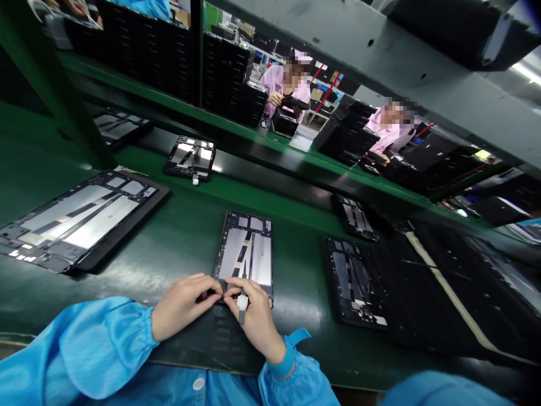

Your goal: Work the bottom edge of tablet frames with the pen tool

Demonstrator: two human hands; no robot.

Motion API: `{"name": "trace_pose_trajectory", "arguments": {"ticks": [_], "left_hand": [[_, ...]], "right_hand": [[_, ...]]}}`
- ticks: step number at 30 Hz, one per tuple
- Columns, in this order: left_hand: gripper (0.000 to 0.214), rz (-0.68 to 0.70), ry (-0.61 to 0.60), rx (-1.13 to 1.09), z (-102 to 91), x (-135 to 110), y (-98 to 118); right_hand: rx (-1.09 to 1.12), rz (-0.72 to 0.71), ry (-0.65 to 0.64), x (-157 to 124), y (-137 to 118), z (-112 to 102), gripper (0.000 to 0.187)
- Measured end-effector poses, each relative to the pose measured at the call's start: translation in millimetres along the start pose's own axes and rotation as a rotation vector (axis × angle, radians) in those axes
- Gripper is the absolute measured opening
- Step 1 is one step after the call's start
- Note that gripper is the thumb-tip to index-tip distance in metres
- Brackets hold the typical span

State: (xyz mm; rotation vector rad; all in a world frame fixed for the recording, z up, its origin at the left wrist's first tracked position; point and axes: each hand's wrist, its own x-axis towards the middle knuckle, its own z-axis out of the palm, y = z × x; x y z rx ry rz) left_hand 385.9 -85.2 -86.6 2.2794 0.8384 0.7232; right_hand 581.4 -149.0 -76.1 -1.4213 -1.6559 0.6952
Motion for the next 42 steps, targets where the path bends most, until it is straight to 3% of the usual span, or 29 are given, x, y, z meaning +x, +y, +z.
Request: {"name": "trace_pose_trajectory", "arguments": {"ticks": [4,7,12,19,21,26,29,38,42], "left_hand": [[0.023,-0.118,-0.047,-0.125,-1.1,3.0,0.6],[0.022,-0.119,-0.079,-0.194,-3.2,0.7,-2.6],[0.029,-0.016,-0.017,-0.115,-2.3,-6.2,-8.3],[0.025,-0.075,-0.111,-0.04,-4.7,-4.8,2.1],[0.025,-0.032,-0.122,0.048,-5.5,-8.0,3.4],[0.04,0.242,-0.024,0.41,-8.0,-29.9,-1.7],[0.051,0.225,-0.049,0.432,-13.3,-37.2,-2.6],[0.049,0.248,-0.099,0.393,-19.5,-30.8,-2.0],[0.052,0.235,-0.122,0.436,-14.7,-32.9,-3.1]], "right_hand": [[0.015,0.036,-0.017,-0.3,-1.6,0.7,0.04],[0.012,0.037,-0.023,-0.7,-1.9,1.3,0.04],[0.011,0.018,-0.042,-1.1,-2.8,-0.8,0.041],[-0.065,-0.058,-0.12,-1.8,-5.4,-4.8,0.05],[-0.069,-0.061,-0.098,-2.7,-5.2,-3.9,0.05],[-0.078,-0.084,-0.075,-5.4,-3.0,-1.1,0.057],[-0.077,-0.082,-0.086,-6.0,-1.6,-0.8,0.059],[-0.057,-0.087,-0.07,-5.1,1.3,1.8,0.059],[-0.015,-0.07,-0.037,-5.2,-0.5,-3.1,0.046]]}}
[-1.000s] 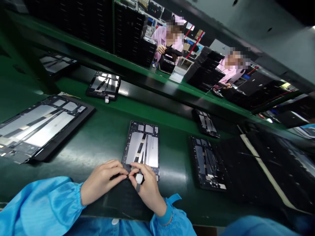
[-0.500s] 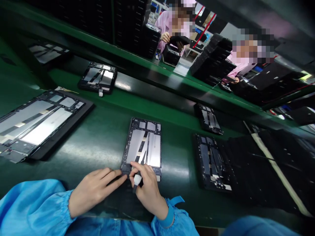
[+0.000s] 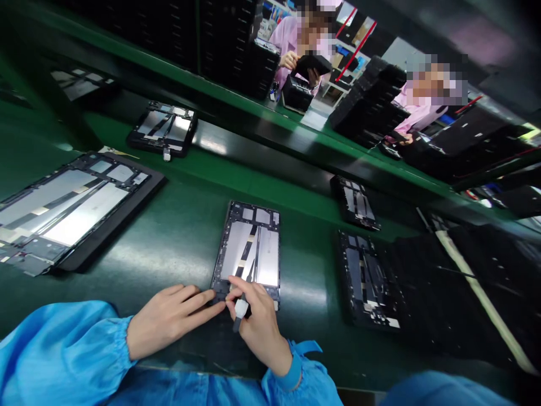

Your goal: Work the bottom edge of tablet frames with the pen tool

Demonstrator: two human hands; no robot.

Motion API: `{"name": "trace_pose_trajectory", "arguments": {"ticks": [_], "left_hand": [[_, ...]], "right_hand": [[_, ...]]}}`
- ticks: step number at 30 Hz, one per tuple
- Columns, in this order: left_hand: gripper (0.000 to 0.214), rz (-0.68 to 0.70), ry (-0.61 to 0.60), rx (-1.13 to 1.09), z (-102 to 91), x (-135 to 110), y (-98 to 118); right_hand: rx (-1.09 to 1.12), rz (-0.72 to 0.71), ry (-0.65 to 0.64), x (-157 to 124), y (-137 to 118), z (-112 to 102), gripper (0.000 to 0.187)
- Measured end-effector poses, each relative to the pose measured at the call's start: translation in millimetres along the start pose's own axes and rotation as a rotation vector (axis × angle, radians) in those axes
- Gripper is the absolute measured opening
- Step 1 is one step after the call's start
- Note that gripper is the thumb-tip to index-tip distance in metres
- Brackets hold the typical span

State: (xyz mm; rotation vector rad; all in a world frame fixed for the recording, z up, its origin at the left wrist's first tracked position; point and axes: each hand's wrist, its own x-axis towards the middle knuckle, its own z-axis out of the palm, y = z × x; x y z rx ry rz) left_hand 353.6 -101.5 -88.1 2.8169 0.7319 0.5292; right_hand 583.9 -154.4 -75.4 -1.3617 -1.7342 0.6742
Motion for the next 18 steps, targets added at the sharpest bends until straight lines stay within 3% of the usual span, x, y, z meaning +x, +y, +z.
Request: {"name": "trace_pose_trajectory", "arguments": {"ticks": [3,8,12,18], "left_hand": [[0.052,0.002,-0.007,0.035,6.3,-1.1,0.6],[0.046,0.05,0.044,0.04,16.6,-1.1,-0.8],[0.047,0.053,0.033,0.044,16.9,-1.6,-1.2],[0.048,0.041,0.006,0.064,9.8,-0.4,0.9]], "right_hand": [[0.201,0.095,0.051,-8.2,-0.8,-10.0,0.028],[0.523,0.378,0.08,-29.6,-0.1,-16.7,0.04],[0.491,0.448,0.043,-33.8,-1.2,-9.2,0.026],[0.294,0.357,-0.002,-25.8,-2.5,-8.9,0.015]]}}
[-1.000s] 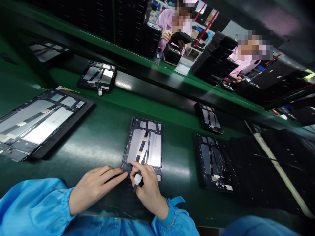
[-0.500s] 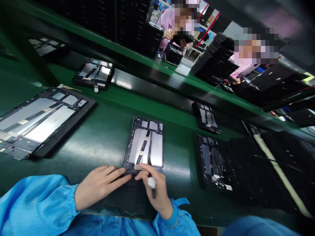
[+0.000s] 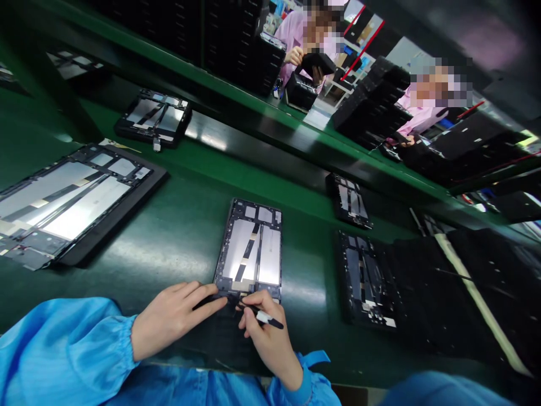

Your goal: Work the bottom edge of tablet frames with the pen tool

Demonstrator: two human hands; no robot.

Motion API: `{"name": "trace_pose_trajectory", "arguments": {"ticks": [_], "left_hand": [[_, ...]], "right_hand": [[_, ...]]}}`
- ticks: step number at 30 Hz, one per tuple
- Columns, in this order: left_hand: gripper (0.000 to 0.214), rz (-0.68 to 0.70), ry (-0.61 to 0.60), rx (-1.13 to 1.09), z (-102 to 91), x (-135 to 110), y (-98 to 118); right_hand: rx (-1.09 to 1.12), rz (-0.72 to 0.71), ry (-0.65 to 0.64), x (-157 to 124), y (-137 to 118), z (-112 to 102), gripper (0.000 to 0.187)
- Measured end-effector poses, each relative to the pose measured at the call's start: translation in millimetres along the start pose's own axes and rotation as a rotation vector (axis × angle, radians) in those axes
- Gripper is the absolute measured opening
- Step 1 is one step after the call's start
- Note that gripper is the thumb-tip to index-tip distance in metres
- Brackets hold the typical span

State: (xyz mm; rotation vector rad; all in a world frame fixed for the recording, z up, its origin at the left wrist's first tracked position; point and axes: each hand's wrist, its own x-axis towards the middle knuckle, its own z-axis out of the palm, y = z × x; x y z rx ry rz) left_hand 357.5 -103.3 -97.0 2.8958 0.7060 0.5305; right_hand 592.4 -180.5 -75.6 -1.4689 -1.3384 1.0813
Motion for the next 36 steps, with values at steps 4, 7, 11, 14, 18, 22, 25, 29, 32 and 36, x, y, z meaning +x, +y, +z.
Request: {"name": "trace_pose_trajectory", "arguments": {"ticks": [4,7,11,14,18,22,25,29,32,36], "left_hand": [[0.047,0.016,0.014,0.008,-1.6,1.8,-0.9],[0.046,0.04,0.079,0.001,0.7,2.2,-2.8],[0.046,0.061,0.102,0.002,2.8,2.3,-4.7],[0.047,0.056,0.096,0.009,2.2,2.1,-4.8],[0.046,0.054,0.079,0.016,2.1,0.7,-3.8],[0.047,0.054,0.06,0.029,1.0,0.2,-3.4],[0.047,0.06,0.033,0.033,-3.8,-0.3,-4.5],[0.041,0.08,0.024,0.009,-10.7,-2.7,-6.6],[0.037,0.088,0.044,-0.009,-11.9,-3.2,-7.7],[0.036,0.081,0.051,-0.019,-12.0,-1.1,-9.7]], "right_hand": [[0.033,0.059,0.076,-2.5,7.5,-9.5,0.018],[0.129,0.072,0.131,-5.4,13.0,-13.3,0.022],[0.197,0.001,0.099,-4.1,9.7,-6.9,0.021],[0.116,-0.03,0.006,-0.4,4.1,-0.7,0.017],[0.046,-0.011,0.002,0.0,5.8,-3.7,0.018],[0.095,0.093,0.077,-5.0,14.1,-13.8,0.028],[0.136,0.11,0.104,-7.0,14.9,-15.3,0.032],[0.133,0.042,0.019,-5.4,8.1,-7.5,0.026],[0.098,-0.051,-0.059,-2.6,1.1,-2.6,0.017],[0.012,-0.169,-0.101,0.5,-6.9,-3.0,0.014]]}}
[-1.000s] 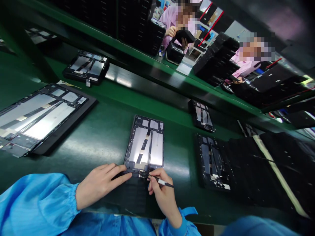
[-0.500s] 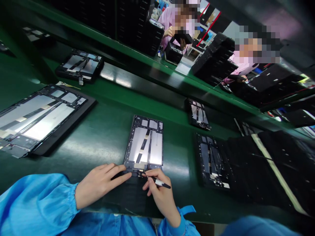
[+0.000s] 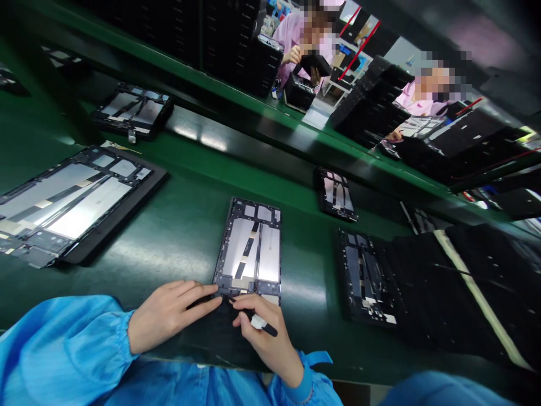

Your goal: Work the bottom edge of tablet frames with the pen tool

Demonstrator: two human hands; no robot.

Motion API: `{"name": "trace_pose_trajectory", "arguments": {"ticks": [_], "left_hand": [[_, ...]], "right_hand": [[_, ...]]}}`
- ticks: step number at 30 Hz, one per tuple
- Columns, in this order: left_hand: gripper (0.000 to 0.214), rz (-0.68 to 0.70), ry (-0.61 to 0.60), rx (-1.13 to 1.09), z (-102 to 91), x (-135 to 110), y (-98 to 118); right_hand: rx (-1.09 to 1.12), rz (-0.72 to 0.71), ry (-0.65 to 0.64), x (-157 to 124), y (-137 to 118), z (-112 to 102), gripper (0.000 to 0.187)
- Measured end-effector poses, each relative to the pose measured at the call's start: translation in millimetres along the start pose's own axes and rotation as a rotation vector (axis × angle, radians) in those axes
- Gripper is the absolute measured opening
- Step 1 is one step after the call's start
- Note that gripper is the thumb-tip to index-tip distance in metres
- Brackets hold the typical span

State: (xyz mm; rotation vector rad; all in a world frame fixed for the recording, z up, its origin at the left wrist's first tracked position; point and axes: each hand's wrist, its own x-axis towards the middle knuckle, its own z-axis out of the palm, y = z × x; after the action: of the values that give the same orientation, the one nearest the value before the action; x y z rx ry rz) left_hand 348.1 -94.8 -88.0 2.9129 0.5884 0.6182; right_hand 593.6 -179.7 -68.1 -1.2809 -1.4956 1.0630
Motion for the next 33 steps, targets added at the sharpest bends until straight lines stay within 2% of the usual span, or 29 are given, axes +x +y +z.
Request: {"name": "trace_pose_trajectory", "arguments": {"ticks": [2,4,7,9,11,14,17,21,23,28,33], "left_hand": [[0.036,0.001,0.001,0.0,-1.0,1.0,-0.1],[0.038,0.004,0.022,-0.006,-2.0,1.0,2.7],[0.042,0.027,0.068,-0.062,-0.9,-0.7,12.7],[0.042,0.049,0.039,-0.092,2.1,-2.0,20.0],[0.036,0.064,-0.027,-0.093,5.3,-3.0,24.1],[0.029,0.119,-0.074,-0.107,6.7,-4.4,22.5],[0.027,0.163,-0.074,-0.134,4.0,-5.8,18.1],[0.026,0.093,-0.088,-0.163,0.7,-5.4,17.6],[0.026,0.072,-0.093,-0.173,0.3,-4.6,18.7],[0.025,0.083,-0.085,-0.181,0.1,-3.8,19.9],[0.026,0.064,-0.085,-0.202,0.2,-3.2,19.1]], "right_hand": [[0.008,0.021,-0.022,0.7,-0.3,-1.3,0.013],[0.087,0.119,-0.016,0.2,3.1,-2.2,0.011],[0.251,0.278,0.093,-2.3,11.2,-2.4,0.019],[0.323,0.337,0.15,-4.5,14.5,-1.6,0.027],[0.32,0.367,0.138,-6.2,14.1,-0.7,0.029],[0.168,0.361,0.072,-4.9,7.9,-0.9,0.022],[-0.046,0.255,0.057,3.4,1.2,-3.4,0.013],[-0.179,0.115,0.074,18.4,-1.7,-6.3,0.011],[-0.142,0.132,0.033,21.1,-0.8,-6.6,0.01],[-0.077,0.315,-0.045,13.1,4.3,-5.6,0.013],[-0.191,0.288,-0.034,9.3,5.3,0.4,0.014]]}}
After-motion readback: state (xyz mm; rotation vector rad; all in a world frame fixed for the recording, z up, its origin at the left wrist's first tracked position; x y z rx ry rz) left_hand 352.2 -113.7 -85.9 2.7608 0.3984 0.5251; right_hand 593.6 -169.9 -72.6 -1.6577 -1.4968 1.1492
